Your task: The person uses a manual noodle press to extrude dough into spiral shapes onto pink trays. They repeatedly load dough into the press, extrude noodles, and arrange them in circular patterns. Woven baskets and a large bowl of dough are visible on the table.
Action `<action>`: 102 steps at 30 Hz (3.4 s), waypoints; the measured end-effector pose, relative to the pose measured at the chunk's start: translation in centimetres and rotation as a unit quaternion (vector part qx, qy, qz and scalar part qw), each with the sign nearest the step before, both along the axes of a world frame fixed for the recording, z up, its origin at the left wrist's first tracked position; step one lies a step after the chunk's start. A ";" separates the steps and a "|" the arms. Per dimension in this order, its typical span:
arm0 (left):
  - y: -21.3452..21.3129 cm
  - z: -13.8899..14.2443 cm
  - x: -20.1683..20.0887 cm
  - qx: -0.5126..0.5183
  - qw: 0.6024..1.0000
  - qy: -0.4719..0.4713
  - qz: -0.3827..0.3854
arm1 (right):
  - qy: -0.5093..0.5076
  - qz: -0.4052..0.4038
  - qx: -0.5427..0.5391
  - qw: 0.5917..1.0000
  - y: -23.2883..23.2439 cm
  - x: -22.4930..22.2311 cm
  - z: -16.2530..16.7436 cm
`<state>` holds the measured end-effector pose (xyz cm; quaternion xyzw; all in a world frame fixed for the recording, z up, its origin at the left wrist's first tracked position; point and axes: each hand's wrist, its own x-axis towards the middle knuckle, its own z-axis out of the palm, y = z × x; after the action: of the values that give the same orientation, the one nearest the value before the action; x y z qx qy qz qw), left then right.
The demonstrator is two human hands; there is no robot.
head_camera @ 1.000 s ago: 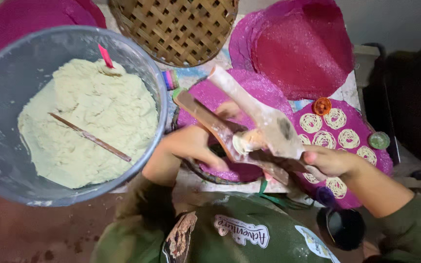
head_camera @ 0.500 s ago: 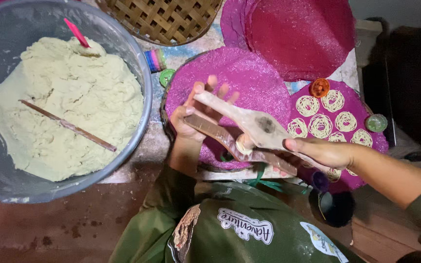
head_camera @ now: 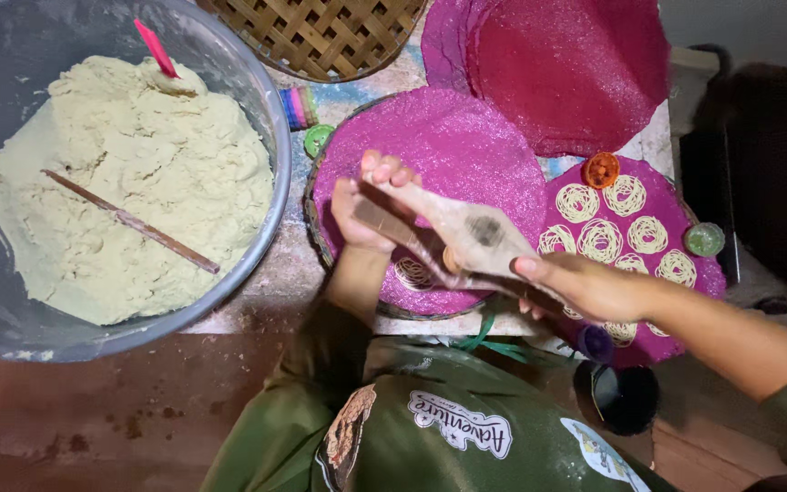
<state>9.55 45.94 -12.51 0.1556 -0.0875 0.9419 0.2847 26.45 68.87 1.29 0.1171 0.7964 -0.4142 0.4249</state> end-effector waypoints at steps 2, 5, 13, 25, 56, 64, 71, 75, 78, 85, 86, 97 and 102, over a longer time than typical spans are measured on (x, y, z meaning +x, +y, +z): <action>0.5 0.6 -1.1 0.014 1.000 0.015 -0.004 | 0.013 -0.033 0.011 0.999 0.0 -0.6 0.1; -0.9 1.3 -2.7 0.017 0.999 0.042 -0.015 | 0.061 -0.026 -0.013 0.998 -1.2 -1.2 -0.7; -0.1 1.4 -0.1 -0.011 1.000 -0.005 0.014 | 0.030 -0.012 -0.030 0.999 -0.2 -0.4 0.1; 0.0 0.0 -2.8 -0.524 0.831 0.003 -0.184 | 0.133 -0.036 -0.133 0.982 2.1 -1.6 -2.1; -7.0 0.7 5.8 -0.731 0.247 0.576 0.270 | 0.260 -0.244 -0.320 0.878 2.5 5.9 -6.0; -7.7 0.9 6.2 -0.734 0.273 0.559 0.274 | 0.257 -0.270 -0.330 0.868 2.1 6.8 -7.3; -5.8 0.3 6.0 -0.710 0.274 0.580 0.291 | 0.258 -0.275 -0.329 0.866 1.7 6.9 -7.2; -5.5 -0.9 5.6 -0.746 0.229 0.577 0.241 | 0.251 -0.287 -0.340 0.860 1.5 7.1 -7.2; -7.7 -1.8 4.6 -0.791 0.242 0.503 0.251 | 0.254 -0.294 -0.345 0.855 1.6 7.8 -7.2; -9.2 -3.0 4.5 -0.664 0.736 -0.018 0.132 | 0.243 -0.310 -0.341 0.854 2.3 8.3 -8.0; -8.8 -3.3 6.0 -0.660 0.733 0.002 0.163 | 0.235 -0.315 -0.341 0.854 2.3 8.1 -8.2; -10.8 -1.5 6.8 -0.749 0.552 0.184 0.317 | 0.166 -0.206 -0.307 0.914 1.1 4.2 -8.1; -9.5 2.0 3.8 -0.480 0.838 0.033 0.257 | 0.128 -0.105 -0.325 0.931 -0.5 3.8 -5.9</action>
<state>13.37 36.42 -10.51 0.0476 0.4279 0.8995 0.0742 30.25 68.36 -4.63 0.0015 0.6485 -0.7044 0.2886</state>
